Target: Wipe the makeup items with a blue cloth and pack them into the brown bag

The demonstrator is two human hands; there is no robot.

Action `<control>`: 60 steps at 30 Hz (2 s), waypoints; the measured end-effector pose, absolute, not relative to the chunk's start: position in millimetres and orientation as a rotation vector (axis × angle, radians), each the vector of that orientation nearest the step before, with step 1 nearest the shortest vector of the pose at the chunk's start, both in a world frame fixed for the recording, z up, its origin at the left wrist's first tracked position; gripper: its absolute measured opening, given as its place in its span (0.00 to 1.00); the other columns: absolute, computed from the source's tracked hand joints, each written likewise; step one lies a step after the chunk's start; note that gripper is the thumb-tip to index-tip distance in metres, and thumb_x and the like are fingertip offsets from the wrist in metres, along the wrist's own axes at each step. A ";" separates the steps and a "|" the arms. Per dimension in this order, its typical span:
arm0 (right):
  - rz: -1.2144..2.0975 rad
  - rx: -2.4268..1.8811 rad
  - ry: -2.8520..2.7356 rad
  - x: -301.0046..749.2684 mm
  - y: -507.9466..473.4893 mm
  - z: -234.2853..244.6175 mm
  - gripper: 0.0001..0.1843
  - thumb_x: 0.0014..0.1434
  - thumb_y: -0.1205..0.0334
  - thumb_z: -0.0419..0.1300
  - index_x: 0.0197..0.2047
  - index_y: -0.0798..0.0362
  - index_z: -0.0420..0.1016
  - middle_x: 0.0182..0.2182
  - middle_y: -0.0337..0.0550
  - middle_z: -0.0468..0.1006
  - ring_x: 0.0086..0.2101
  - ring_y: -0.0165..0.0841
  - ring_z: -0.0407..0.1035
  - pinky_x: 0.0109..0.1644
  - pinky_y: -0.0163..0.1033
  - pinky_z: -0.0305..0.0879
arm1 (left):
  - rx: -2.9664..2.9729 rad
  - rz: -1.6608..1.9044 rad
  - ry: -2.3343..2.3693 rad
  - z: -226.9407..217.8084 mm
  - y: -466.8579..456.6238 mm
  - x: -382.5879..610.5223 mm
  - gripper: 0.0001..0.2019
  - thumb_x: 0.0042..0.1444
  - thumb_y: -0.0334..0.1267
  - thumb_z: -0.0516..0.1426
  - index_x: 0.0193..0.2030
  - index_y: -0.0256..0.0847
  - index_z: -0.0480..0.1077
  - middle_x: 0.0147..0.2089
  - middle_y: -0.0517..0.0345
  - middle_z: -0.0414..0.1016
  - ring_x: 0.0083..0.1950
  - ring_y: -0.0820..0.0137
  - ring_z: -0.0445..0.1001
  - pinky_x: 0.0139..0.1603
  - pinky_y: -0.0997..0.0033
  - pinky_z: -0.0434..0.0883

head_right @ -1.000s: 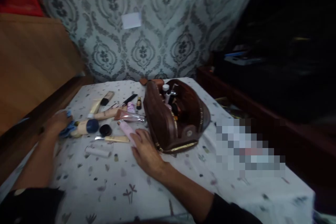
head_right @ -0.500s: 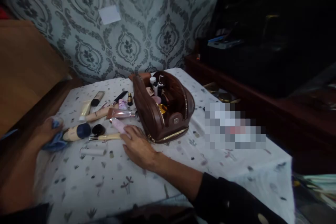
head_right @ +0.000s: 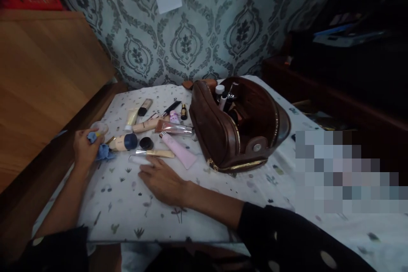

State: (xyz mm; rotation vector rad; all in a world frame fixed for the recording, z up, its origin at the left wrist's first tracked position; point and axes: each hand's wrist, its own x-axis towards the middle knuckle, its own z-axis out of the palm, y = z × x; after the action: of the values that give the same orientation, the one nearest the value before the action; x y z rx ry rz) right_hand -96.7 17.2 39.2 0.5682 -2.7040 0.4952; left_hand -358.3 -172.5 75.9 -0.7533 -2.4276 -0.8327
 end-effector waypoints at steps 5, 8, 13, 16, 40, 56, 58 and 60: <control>0.624 0.548 -2.701 -109.2 32.1 26.4 0.24 0.63 0.80 0.50 0.59 0.59 0.73 0.62 0.51 0.74 0.68 0.44 0.55 0.68 0.52 0.60 | -0.849 -1.025 -2.203 88.4 -173.7 -348.1 0.09 0.53 0.43 0.62 0.40 0.43 0.75 0.42 0.54 0.68 0.49 0.57 0.72 0.56 0.51 0.69; 0.735 0.504 -2.689 -119.0 46.6 24.1 0.28 0.60 0.84 0.49 0.58 0.57 0.74 0.62 0.48 0.73 0.69 0.39 0.54 0.70 0.50 0.58 | -0.902 -1.142 -2.130 101.6 -168.0 -333.3 0.10 0.54 0.43 0.63 0.41 0.43 0.75 0.44 0.53 0.71 0.49 0.59 0.72 0.55 0.54 0.71; 0.809 0.395 -2.617 -134.1 66.7 19.1 0.24 0.57 0.82 0.53 0.52 0.56 0.78 0.63 0.51 0.71 0.70 0.44 0.52 0.70 0.59 0.56 | -1.108 -1.237 -2.150 123.2 -160.2 -302.1 0.11 0.54 0.43 0.64 0.42 0.43 0.76 0.47 0.53 0.73 0.52 0.59 0.73 0.58 0.55 0.70; 0.832 0.352 -2.572 -133.5 67.2 17.4 0.22 0.59 0.81 0.51 0.49 0.56 0.79 0.63 0.52 0.71 0.70 0.44 0.51 0.71 0.60 0.54 | -1.335 -1.201 -2.231 128.2 -154.2 -279.6 0.12 0.55 0.44 0.64 0.43 0.42 0.77 0.47 0.55 0.74 0.52 0.60 0.74 0.59 0.57 0.70; 1.441 -0.119 -2.460 -81.8 54.4 36.7 0.33 0.50 0.54 0.74 0.56 0.52 0.70 0.40 0.40 0.78 0.39 0.33 0.73 0.44 0.37 0.71 | -1.581 -1.123 -2.374 86.5 -82.6 -207.1 0.19 0.63 0.56 0.50 0.38 0.47 0.75 0.35 0.59 0.82 0.36 0.61 0.81 0.38 0.66 0.76; 1.466 -0.026 -2.362 -84.7 50.2 31.2 0.10 0.48 0.66 0.70 0.32 0.49 0.73 0.27 0.37 0.74 0.27 0.33 0.67 0.31 0.39 0.68 | -1.999 -0.797 -2.170 71.5 -85.5 -194.5 0.23 0.65 0.52 0.53 0.59 0.38 0.65 0.54 0.43 0.71 0.56 0.55 0.71 0.53 0.56 0.72; 1.466 -0.062 -2.375 -85.1 49.5 31.1 0.10 0.47 0.66 0.70 0.32 0.50 0.73 0.26 0.36 0.73 0.26 0.31 0.66 0.29 0.38 0.66 | -2.083 -0.605 -2.078 70.3 -90.6 -200.4 0.30 0.63 0.58 0.53 0.63 0.38 0.64 0.57 0.40 0.70 0.56 0.53 0.70 0.51 0.55 0.73; 1.463 -0.082 -2.371 -85.6 49.2 31.3 0.12 0.47 0.63 0.72 0.34 0.52 0.75 0.26 0.35 0.72 0.26 0.31 0.65 0.30 0.36 0.65 | -2.122 -0.481 -2.043 68.3 -93.6 -207.3 0.33 0.64 0.60 0.51 0.67 0.39 0.62 0.57 0.40 0.71 0.55 0.53 0.71 0.51 0.55 0.73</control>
State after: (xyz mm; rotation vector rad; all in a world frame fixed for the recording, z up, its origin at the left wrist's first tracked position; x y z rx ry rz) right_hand -85.6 49.2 31.3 -0.0817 -2.3709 1.4633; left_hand -207.3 -93.6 68.3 -2.1220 -2.0429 -0.4810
